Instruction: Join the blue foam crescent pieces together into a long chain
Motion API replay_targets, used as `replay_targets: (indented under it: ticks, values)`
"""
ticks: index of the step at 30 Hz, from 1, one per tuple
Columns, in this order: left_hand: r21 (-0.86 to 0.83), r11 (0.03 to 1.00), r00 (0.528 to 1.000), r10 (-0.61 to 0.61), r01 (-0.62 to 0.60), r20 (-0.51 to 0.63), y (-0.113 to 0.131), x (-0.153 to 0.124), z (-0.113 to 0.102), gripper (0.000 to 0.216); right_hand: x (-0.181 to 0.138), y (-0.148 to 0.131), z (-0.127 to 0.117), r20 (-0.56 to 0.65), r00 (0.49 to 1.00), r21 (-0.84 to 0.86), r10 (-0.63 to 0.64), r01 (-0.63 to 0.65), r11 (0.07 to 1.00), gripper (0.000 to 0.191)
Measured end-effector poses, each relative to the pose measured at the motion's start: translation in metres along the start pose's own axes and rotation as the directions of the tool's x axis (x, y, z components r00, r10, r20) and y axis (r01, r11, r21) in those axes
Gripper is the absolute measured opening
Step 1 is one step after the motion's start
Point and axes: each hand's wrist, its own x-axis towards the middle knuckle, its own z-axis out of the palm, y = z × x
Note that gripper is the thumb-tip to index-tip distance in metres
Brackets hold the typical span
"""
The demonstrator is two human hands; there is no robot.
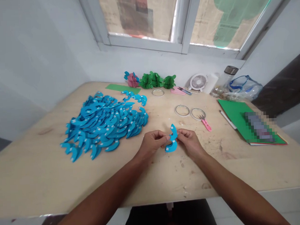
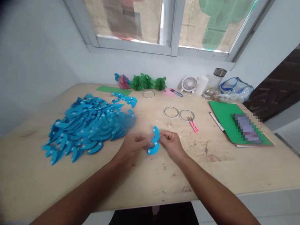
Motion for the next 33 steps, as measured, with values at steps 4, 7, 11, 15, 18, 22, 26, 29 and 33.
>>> replay_targets:
  ticks: [4, 7, 11, 15, 18, 22, 26, 29, 33]
  values:
    - [0.009, 1.0, 1.0, 0.021, -0.021, 0.003, -0.0008, 0.0009, -0.0007, 0.016, -0.0004, -0.0016, 0.0009, -0.003, 1.0, -0.002, 0.015, -0.015, 1.0, 0.016]
    - [0.024, 0.999, 1.0, 0.03, -0.03, 0.001, -0.0002, 0.0007, -0.0009, 0.014, -0.0003, -0.0021, 0.0011, -0.005, 1.0, 0.008, 0.014, -0.014, 1.0, 0.015]
    - [0.023, 0.999, 0.999, 0.034, -0.034, -0.001, 0.0, 0.0005, -0.0006, 0.011, 0.0001, -0.0022, 0.0009, -0.003, 1.0, -0.01, 0.016, -0.016, 1.0, 0.015]
    - [0.024, 0.999, 0.999, 0.034, -0.034, 0.003, 0.0006, 0.0002, 0.0002, 0.01, 0.0, -0.002, 0.0005, 0.009, 1.0, -0.026, 0.02, -0.02, 0.999, 0.017]
    - [0.03, 0.999, 0.999, 0.037, -0.037, -0.008, 0.0023, -0.001, 0.0012, 0.01, 0.0001, -0.0009, -0.0001, 0.006, 1.0, -0.027, 0.016, -0.016, 1.0, 0.017]
    - [0.042, 0.998, 0.999, 0.04, -0.039, -0.029, 0.0033, -0.0022, 0.0026, 0.01, 0.0009, 0.0014, -0.0013, 0.004, 1.0, -0.047, 0.012, -0.011, 0.999, 0.019]
    - [0.035, 0.999, 0.998, 0.035, -0.033, -0.051, 0.0004, -0.0017, 0.0034, 0.011, 0.0018, 0.003, -0.0019, 0.01, 1.0, -0.039, 0.012, -0.012, 0.999, 0.019]
    - [0.021, 0.999, 0.998, 0.033, -0.032, -0.056, -0.002, -0.0012, 0.0037, 0.012, 0.002, 0.0027, -0.0018, 0.01, 1.0, -0.035, 0.008, -0.008, 0.999, 0.018]
    - [0.023, 0.999, 0.997, 0.034, -0.033, -0.062, -0.0032, -0.0012, 0.0038, 0.012, 0.001, 0.0005, -0.0009, 0.013, 1.0, -0.027, 0.006, -0.006, 1.0, 0.017]
